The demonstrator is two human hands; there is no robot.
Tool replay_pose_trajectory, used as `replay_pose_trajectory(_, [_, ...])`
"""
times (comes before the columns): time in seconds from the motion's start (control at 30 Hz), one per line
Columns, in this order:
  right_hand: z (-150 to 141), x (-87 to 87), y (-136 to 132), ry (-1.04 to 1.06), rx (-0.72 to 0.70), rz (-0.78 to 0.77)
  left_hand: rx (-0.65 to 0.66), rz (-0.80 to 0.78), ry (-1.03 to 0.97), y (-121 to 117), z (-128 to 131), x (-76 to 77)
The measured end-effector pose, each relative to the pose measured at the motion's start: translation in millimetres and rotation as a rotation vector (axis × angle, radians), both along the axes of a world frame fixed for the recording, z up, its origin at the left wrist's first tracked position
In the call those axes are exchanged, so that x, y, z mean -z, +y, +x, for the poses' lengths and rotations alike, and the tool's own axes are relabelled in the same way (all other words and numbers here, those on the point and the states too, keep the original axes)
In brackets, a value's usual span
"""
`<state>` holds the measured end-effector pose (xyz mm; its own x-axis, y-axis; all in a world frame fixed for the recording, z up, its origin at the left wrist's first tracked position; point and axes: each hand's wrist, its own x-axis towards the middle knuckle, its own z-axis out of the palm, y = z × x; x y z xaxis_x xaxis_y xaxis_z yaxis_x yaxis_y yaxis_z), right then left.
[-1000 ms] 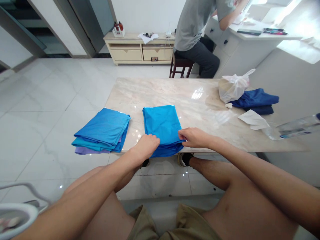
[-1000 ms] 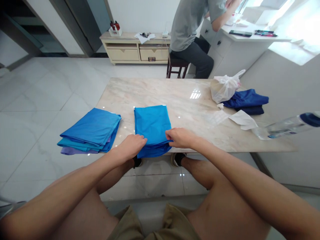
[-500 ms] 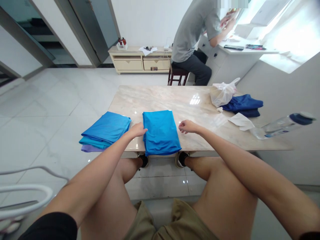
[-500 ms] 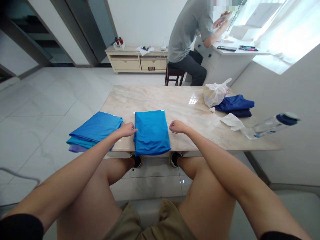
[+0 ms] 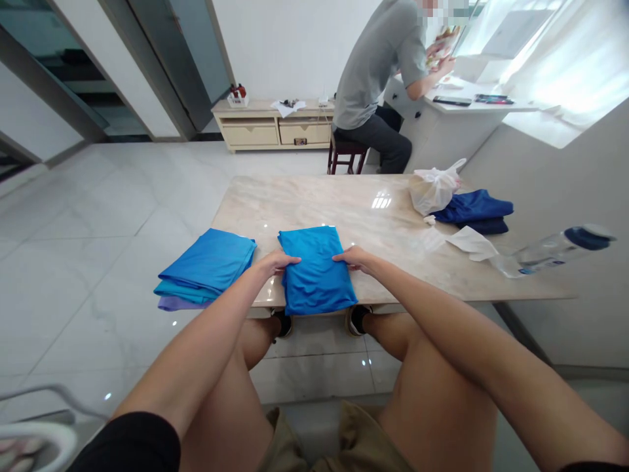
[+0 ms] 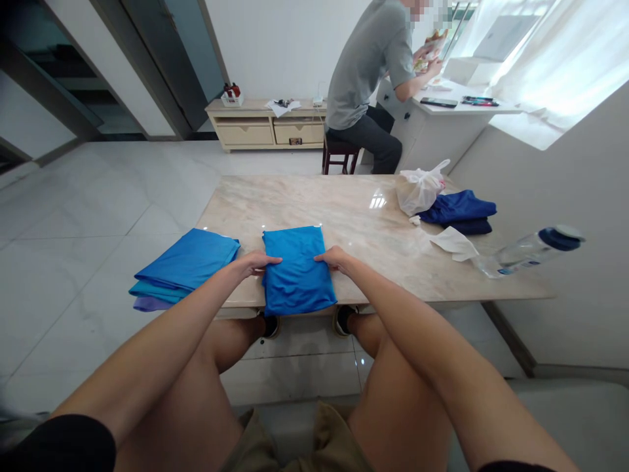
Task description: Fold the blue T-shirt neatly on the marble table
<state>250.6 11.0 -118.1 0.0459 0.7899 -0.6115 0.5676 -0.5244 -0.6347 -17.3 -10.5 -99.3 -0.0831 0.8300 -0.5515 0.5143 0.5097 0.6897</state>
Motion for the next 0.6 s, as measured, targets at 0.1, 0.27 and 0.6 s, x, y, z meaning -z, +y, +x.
replay_pose_trajectory(0.1, [20,-23.6,2,0.145,-0.036,0.233,-0.078,0.040,-0.112,5,-18,-17.5])
replay_pose_trajectory(0.27, [34,-73.5,-7,0.286,-0.053,0.668,-0.039,0.559,-0.316,-1,-41,-55.3])
replay_pose_trajectory(0.6, [12,-112.8,-26,0.148,-0.042,1.201,-0.178,1.007,-0.068,0,-49,-79.4])
